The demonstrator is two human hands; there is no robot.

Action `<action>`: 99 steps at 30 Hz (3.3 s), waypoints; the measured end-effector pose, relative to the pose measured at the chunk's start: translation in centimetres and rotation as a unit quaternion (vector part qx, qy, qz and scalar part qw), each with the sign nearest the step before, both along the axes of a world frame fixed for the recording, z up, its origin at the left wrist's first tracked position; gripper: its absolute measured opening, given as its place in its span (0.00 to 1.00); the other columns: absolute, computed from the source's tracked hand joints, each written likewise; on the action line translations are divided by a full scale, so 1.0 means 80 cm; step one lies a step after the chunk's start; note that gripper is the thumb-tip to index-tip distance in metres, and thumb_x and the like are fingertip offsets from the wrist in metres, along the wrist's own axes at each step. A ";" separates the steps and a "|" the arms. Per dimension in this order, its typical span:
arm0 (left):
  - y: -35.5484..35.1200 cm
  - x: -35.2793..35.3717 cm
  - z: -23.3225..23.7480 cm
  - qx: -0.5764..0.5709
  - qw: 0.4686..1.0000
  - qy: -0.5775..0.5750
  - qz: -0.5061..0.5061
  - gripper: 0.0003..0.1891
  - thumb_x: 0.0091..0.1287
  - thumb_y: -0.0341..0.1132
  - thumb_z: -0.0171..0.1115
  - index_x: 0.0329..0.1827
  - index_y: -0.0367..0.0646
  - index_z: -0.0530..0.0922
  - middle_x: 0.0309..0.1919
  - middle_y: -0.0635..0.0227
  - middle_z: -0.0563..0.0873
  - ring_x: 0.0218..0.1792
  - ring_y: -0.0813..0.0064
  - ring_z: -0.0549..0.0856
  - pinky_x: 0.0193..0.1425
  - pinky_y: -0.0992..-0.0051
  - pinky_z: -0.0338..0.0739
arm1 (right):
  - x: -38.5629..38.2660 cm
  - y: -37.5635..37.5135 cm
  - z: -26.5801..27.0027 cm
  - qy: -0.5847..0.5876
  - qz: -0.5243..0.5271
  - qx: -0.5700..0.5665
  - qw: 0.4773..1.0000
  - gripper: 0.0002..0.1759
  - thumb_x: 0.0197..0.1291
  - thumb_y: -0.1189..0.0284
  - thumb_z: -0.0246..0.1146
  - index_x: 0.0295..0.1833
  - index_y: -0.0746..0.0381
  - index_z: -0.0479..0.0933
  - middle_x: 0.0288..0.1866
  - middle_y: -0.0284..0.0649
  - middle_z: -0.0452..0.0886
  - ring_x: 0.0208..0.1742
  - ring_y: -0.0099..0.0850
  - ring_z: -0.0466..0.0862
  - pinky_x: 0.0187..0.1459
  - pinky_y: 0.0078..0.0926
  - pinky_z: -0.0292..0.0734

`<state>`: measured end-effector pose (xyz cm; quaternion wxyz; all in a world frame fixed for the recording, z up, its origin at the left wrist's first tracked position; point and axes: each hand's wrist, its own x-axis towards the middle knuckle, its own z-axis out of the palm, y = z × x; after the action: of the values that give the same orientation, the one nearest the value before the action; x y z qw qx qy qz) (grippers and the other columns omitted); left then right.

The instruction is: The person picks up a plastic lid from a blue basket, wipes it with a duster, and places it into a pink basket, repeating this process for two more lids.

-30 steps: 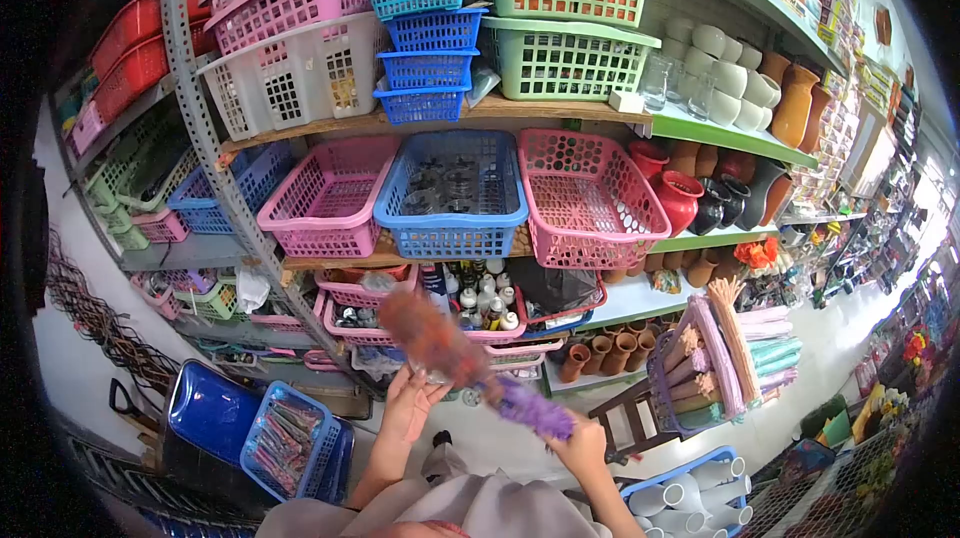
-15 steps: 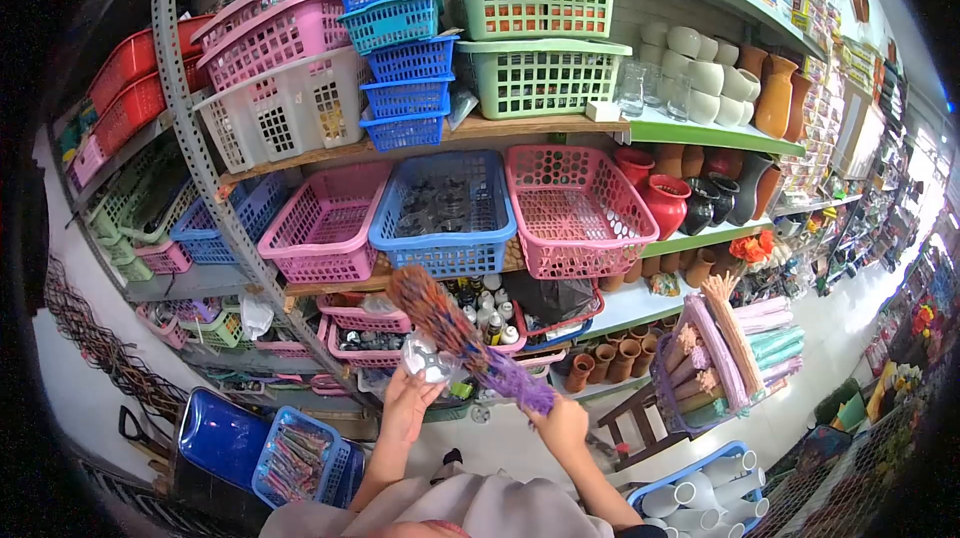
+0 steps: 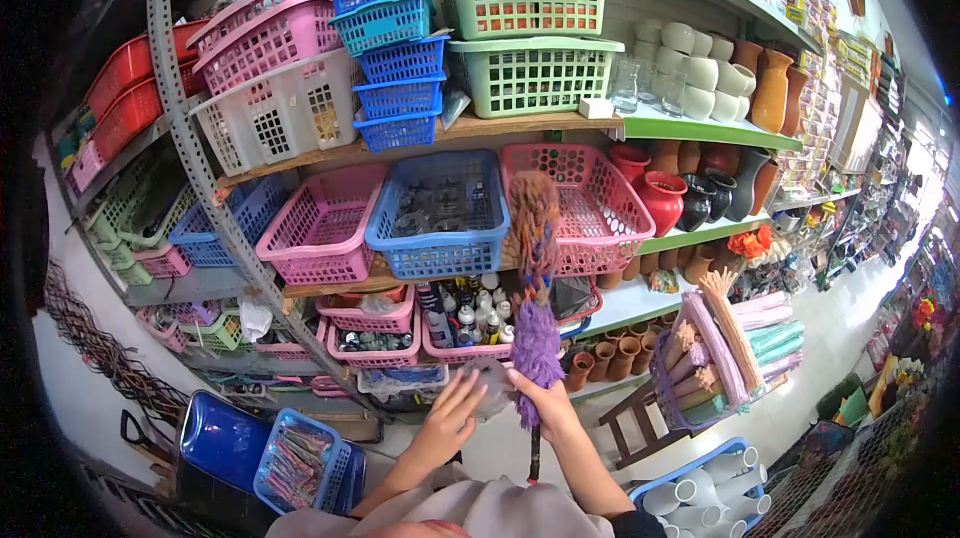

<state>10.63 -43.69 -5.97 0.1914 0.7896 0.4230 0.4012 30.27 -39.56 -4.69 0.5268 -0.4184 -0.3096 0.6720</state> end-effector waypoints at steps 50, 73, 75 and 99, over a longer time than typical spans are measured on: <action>0.032 -0.031 -0.045 -0.285 0.640 -0.710 -0.071 0.24 0.63 0.20 0.57 0.64 0.38 0.67 0.57 0.62 0.77 0.58 0.67 0.78 0.62 0.65 0.75 | 0.087 -0.077 -0.077 -0.609 -0.019 0.297 0.735 0.13 0.47 0.63 0.67 0.37 0.59 0.82 0.25 0.50 0.81 0.30 0.52 0.81 0.32 0.46 0.76; 0.020 -0.041 -0.034 -0.076 0.965 -0.154 0.200 0.19 0.50 0.25 0.69 0.47 0.35 0.78 0.38 0.60 0.86 0.39 0.70 0.84 0.47 0.72 0.76 | 0.076 -0.074 -0.048 -0.688 0.003 0.317 0.652 0.12 0.46 0.65 0.67 0.38 0.57 0.82 0.22 0.48 0.80 0.25 0.49 0.81 0.28 0.43 0.75; 0.019 -0.033 -0.021 -0.068 0.955 -0.225 0.179 0.17 0.49 0.26 0.69 0.44 0.34 0.79 0.38 0.58 0.86 0.40 0.71 0.85 0.46 0.73 0.76 | 0.076 -0.064 -0.058 -0.678 -0.095 0.238 0.689 0.13 0.47 0.64 0.67 0.40 0.56 0.82 0.22 0.48 0.80 0.26 0.49 0.81 0.28 0.43 0.75; 0.034 -0.048 -0.057 -0.298 0.340 -0.881 -0.139 0.18 0.67 0.32 0.59 0.59 0.36 0.72 0.58 0.55 0.78 0.56 0.62 0.80 0.64 0.65 0.75 | 0.058 -0.067 -0.115 -0.595 -0.082 0.235 0.765 0.14 0.45 0.63 0.68 0.39 0.56 0.83 0.24 0.48 0.80 0.27 0.49 0.81 0.29 0.41 0.76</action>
<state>6.80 -40.96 -10.56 0.7288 -0.0834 -0.0148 0.6794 34.91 -44.89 -13.91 0.3719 -0.6212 -0.6734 0.1494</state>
